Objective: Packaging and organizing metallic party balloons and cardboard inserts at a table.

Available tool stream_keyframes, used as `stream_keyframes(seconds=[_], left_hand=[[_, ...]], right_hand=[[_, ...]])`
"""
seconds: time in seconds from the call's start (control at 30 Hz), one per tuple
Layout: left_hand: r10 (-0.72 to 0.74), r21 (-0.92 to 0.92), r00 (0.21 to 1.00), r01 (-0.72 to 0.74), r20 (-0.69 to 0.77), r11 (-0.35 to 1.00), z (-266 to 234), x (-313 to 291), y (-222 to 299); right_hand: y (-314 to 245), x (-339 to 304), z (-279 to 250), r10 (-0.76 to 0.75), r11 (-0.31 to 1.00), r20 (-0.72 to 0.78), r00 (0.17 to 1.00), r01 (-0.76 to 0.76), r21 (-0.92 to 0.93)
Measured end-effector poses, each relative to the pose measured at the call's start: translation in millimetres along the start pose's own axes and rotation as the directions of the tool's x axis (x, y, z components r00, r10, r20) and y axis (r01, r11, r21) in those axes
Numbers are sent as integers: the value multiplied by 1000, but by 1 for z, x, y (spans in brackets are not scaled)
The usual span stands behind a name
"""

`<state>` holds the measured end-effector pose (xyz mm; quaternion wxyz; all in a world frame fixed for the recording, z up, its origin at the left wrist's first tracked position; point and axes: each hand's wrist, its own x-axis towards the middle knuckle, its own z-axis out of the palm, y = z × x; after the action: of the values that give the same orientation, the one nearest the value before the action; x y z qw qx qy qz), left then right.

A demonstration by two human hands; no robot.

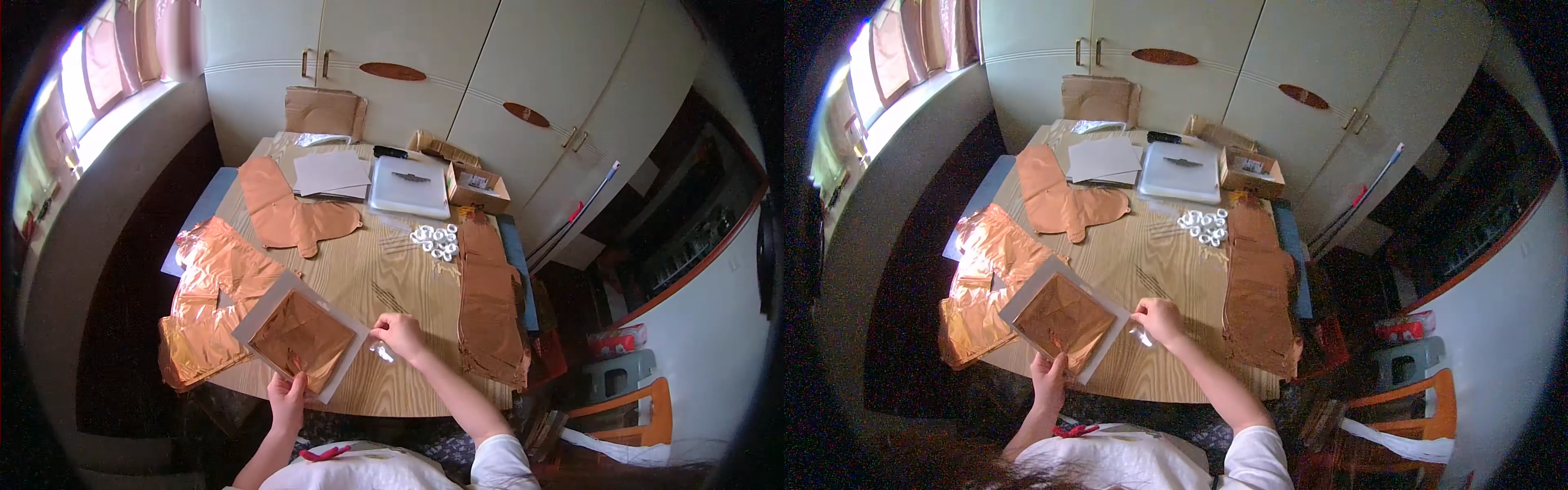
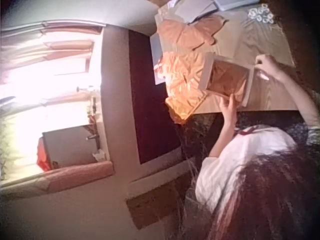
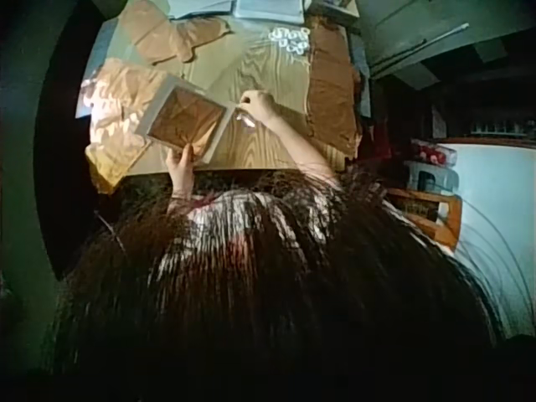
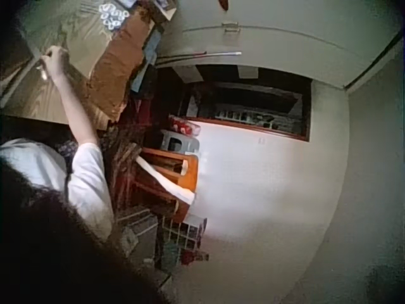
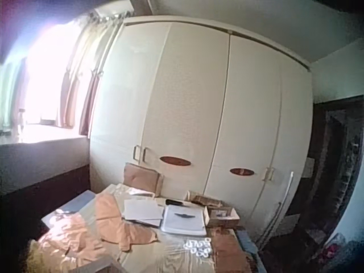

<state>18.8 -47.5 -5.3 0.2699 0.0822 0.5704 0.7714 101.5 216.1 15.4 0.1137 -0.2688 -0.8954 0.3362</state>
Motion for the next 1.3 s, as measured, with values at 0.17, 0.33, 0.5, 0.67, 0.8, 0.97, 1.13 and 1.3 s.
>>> stream_keyframes(seconds=[0.17,0.33,0.5,0.67,0.8,0.97,1.13,1.3], left_hand=[[4,59,1000,-2,-25,998,-2,0,2],[27,119,999,-22,-44,993,1,-5,10],[-98,61,995,96,21,993,11,-20,7],[-253,48,966,250,60,967,9,-38,-3],[-331,-107,943,331,19,938,22,-45,8],[-401,-75,916,400,-1,913,18,-48,11],[-414,-97,908,419,68,903,3,-44,-4],[-496,-128,868,492,2,861,14,-43,16]], right_hand=[[9,-1,6,101,965,84,991,-118,236],[-5,-9,2,44,981,23,999,-47,190],[-12,-15,18,-221,975,-235,946,217,-45],[-17,-21,31,-252,964,-231,940,222,-147],[-10,-18,43,-215,969,-203,955,182,-169],[-20,1,46,-193,970,-167,967,162,-184],[-24,20,55,-241,957,-132,962,212,-197],[-46,13,51,-317,931,-155,936,275,-242]])
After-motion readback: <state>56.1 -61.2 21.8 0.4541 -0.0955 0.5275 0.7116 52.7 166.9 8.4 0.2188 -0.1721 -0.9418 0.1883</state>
